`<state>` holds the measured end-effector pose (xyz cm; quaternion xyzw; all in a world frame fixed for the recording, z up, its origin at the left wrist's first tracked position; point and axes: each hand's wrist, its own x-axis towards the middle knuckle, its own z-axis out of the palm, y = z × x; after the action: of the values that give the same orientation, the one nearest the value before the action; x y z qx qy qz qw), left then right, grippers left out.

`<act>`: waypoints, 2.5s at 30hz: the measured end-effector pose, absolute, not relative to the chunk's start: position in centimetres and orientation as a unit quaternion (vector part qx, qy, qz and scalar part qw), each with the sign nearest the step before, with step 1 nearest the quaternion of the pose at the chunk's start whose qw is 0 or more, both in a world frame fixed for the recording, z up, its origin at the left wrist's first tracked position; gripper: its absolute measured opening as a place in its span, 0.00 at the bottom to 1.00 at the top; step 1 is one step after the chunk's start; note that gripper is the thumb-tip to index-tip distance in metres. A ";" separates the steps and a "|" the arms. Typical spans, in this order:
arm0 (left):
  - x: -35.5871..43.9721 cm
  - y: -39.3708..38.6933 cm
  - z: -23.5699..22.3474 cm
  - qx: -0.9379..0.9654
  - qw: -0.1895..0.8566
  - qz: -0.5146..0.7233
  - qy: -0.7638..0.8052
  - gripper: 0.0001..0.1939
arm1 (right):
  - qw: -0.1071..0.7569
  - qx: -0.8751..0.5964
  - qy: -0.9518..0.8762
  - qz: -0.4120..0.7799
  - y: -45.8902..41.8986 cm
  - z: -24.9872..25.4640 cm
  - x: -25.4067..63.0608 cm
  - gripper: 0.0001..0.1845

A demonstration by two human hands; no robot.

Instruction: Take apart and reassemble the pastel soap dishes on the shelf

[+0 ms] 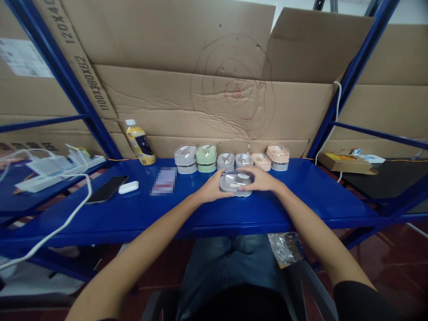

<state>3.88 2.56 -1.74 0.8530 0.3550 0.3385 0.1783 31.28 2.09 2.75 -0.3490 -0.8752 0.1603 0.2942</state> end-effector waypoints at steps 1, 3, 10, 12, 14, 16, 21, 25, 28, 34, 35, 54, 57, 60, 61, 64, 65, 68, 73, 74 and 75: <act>3.9 2.7 -1.9 0.847 0.190 0.343 0.358 0.55 | 0.286 -0.352 -0.880 0.142 2.1 2.5 30.9 0.44; 4.0 2.9 -2.1 0.837 0.211 0.344 0.369 0.60 | 0.270 -0.365 -0.884 0.112 1.9 2.0 30.1 0.45; 4.1 2.6 -1.8 0.829 0.224 0.332 0.390 0.63 | 0.236 -0.396 -0.883 0.092 1.4 1.6 28.9 0.50; 4.1 2.6 -1.7 0.831 0.225 0.330 0.388 0.63 | 0.231 -0.399 -0.882 0.096 1.5 1.6 29.0 0.50; 4.0 2.7 -1.7 0.831 0.226 0.330 0.386 0.63 | 0.222 -0.395 -0.885 0.104 1.5 1.7 29.2 0.52; 3.9 2.8 -1.8 0.831 0.234 0.329 0.383 0.64 | 0.201 -0.384 -0.894 0.116 1.5 1.7 29.4 0.55; 3.6 2.9 -1.6 0.839 0.235 0.331 0.362 0.62 | 0.167 -0.393 -0.899 0.097 1.0 1.7 29.1 0.55; 3.6 3.0 -1.4 0.856 0.212 0.337 0.330 0.52 | 0.147 -0.416 -0.895 0.072 0.4 1.8 28.7 0.56; 3.5 3.1 -1.2 0.865 0.201 0.337 0.313 0.49 | 0.152 -0.400 -0.899 0.091 0.5 2.1 29.3 0.60; 2.7 3.4 -1.0 0.855 0.200 0.325 0.352 0.48 | 0.200 -0.370 -0.901 0.103 1.4 2.3 30.6 0.51; 2.6 3.4 -0.9 0.853 0.204 0.324 0.355 0.48 | 0.203 -0.371 -0.900 0.102 1.4 2.3 30.6 0.50; 3.1 3.9 -0.8 0.770 0.201 0.473 0.378 0.32 | 0.395 -0.631 -0.651 -0.148 5.9 5.0 33.6 0.40; 3.1 3.9 -0.8 0.778 0.193 0.460 0.382 0.30 | 0.362 -0.657 -0.632 -0.194 7.7 4.1 33.5 0.36; 3.1 4.0 -0.9 0.784 0.188 0.444 0.390 0.28 | 0.353 -0.668 -0.623 -0.204 8.9 2.8 33.2 0.35; 3.1 3.9 -0.9 0.786 0.186 0.439 0.393 0.28 | 0.355 -0.670 -0.619 -0.204 9.1 2.4 33.0 0.36; 3.0 3.7 -0.8 0.793 0.179 0.421 0.402 0.27 | 0.363 -0.675 -0.610 -0.201 9.4 1.7 32.8 0.40; 3.0 3.6 -0.8 0.796 0.177 0.414 0.405 0.27 | 0.365 -0.676 -0.609 -0.197 9.4 1.6 32.7 0.40; 2.9 3.4 -0.7 0.801 0.172 0.399 0.411 0.27 | 0.370 -0.674 -0.612 -0.184 9.1 1.7 32.7 0.36; 2.9 3.7 -1.0 0.806 0.163 0.393 0.412 0.27 | 0.382 -0.648 -0.626 -0.208 7.6 2.3 32.3 0.36; 2.9 3.7 -1.0 0.808 0.161 0.391 0.411 0.27 | 0.373 -0.636 -0.640 -0.217 7.2 2.5 32.0 0.35; 2.9 3.7 -1.0 0.809 0.159 0.390 0.409 0.26 | 0.357 -0.618 -0.663 -0.224 6.9 2.6 31.4 0.34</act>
<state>2.87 3.74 -1.05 0.8094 0.4087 0.3904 0.1594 31.41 6.92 2.64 -0.6184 -0.6631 -0.2240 0.3574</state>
